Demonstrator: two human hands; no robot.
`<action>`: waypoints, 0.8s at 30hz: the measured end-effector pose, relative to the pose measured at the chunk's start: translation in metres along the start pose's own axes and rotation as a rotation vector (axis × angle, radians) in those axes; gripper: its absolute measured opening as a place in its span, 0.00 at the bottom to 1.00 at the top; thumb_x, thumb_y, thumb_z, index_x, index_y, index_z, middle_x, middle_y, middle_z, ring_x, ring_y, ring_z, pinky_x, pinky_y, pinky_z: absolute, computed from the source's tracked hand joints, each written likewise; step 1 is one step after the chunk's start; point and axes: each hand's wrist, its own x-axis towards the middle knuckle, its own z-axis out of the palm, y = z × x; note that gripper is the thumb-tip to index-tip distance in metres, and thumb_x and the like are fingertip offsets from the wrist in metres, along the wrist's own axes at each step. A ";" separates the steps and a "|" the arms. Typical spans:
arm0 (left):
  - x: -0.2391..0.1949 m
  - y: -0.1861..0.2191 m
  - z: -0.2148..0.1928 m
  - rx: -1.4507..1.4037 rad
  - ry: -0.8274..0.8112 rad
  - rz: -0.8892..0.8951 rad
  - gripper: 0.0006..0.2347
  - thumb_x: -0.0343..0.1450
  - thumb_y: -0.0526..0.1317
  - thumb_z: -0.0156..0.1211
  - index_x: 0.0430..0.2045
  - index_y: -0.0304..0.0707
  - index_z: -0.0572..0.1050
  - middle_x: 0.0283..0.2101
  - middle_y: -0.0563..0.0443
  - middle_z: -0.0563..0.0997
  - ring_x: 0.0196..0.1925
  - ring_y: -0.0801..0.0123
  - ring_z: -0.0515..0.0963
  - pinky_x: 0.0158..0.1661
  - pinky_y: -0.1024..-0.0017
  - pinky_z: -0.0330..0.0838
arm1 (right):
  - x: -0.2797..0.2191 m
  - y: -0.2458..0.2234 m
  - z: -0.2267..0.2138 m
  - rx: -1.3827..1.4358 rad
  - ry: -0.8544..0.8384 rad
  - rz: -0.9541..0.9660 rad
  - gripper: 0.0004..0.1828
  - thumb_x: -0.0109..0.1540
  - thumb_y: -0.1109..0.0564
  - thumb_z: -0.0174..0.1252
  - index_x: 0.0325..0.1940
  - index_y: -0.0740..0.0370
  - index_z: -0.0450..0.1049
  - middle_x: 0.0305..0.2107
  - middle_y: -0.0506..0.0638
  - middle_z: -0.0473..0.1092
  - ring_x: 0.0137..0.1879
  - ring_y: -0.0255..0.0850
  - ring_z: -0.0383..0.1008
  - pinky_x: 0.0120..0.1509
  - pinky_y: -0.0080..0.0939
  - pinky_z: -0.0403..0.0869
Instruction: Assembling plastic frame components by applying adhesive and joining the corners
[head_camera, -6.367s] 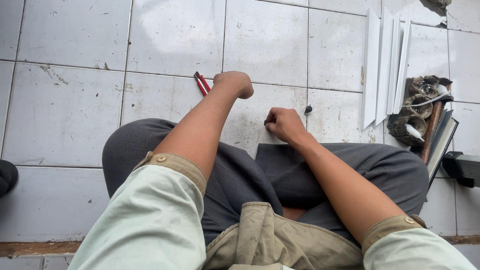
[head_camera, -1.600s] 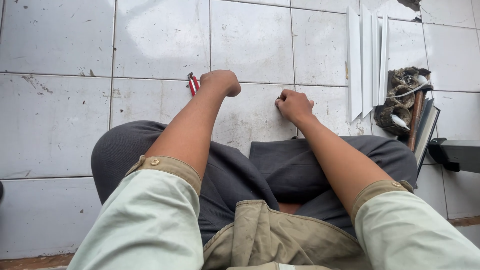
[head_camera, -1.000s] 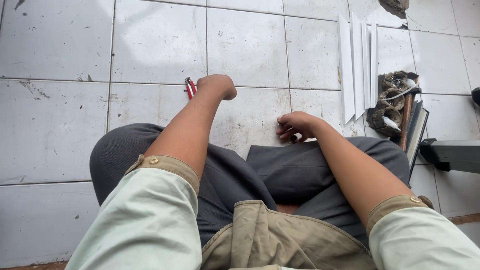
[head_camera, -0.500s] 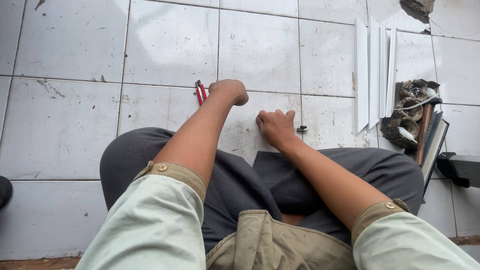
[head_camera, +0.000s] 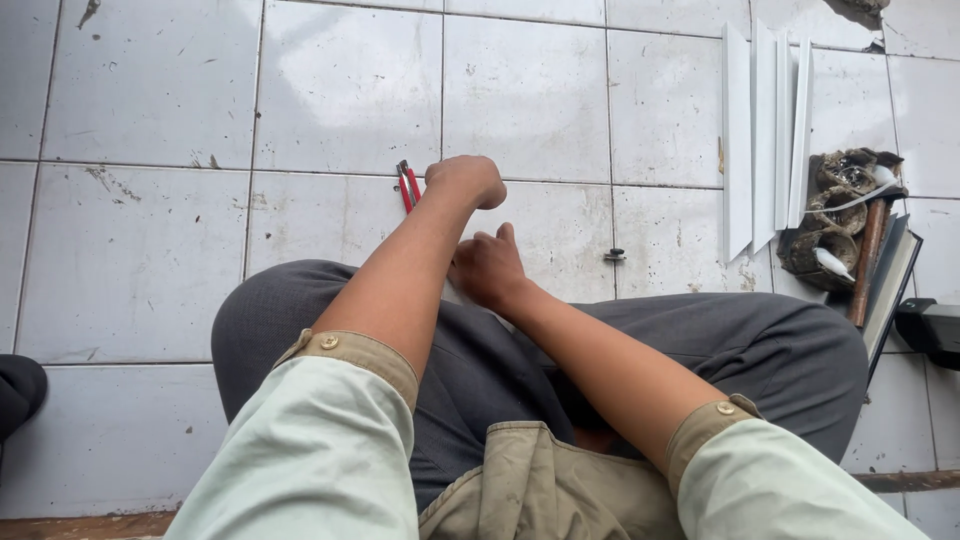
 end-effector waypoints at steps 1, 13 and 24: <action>-0.004 -0.001 -0.003 0.017 0.007 0.002 0.13 0.61 0.34 0.42 0.33 0.34 0.74 0.33 0.41 0.76 0.42 0.52 0.76 0.43 0.50 0.65 | 0.002 0.000 -0.009 0.006 0.034 0.010 0.13 0.58 0.50 0.43 0.24 0.51 0.72 0.17 0.45 0.70 0.29 0.44 0.70 0.37 0.45 0.53; 0.009 0.000 0.000 0.015 0.049 0.026 0.13 0.60 0.32 0.42 0.33 0.32 0.74 0.31 0.41 0.76 0.39 0.51 0.76 0.41 0.49 0.66 | -0.031 0.140 -0.030 -0.017 0.306 0.537 0.17 0.55 0.40 0.55 0.37 0.53 0.67 0.37 0.49 0.60 0.48 0.47 0.56 0.48 0.52 0.53; 0.014 -0.008 0.006 0.023 0.047 0.036 0.14 0.64 0.39 0.42 0.37 0.34 0.73 0.36 0.39 0.76 0.44 0.49 0.74 0.44 0.45 0.63 | -0.028 0.019 0.049 -0.128 -0.070 -0.331 0.39 0.58 0.30 0.27 0.68 0.50 0.35 0.65 0.46 0.34 0.70 0.46 0.26 0.64 0.67 0.26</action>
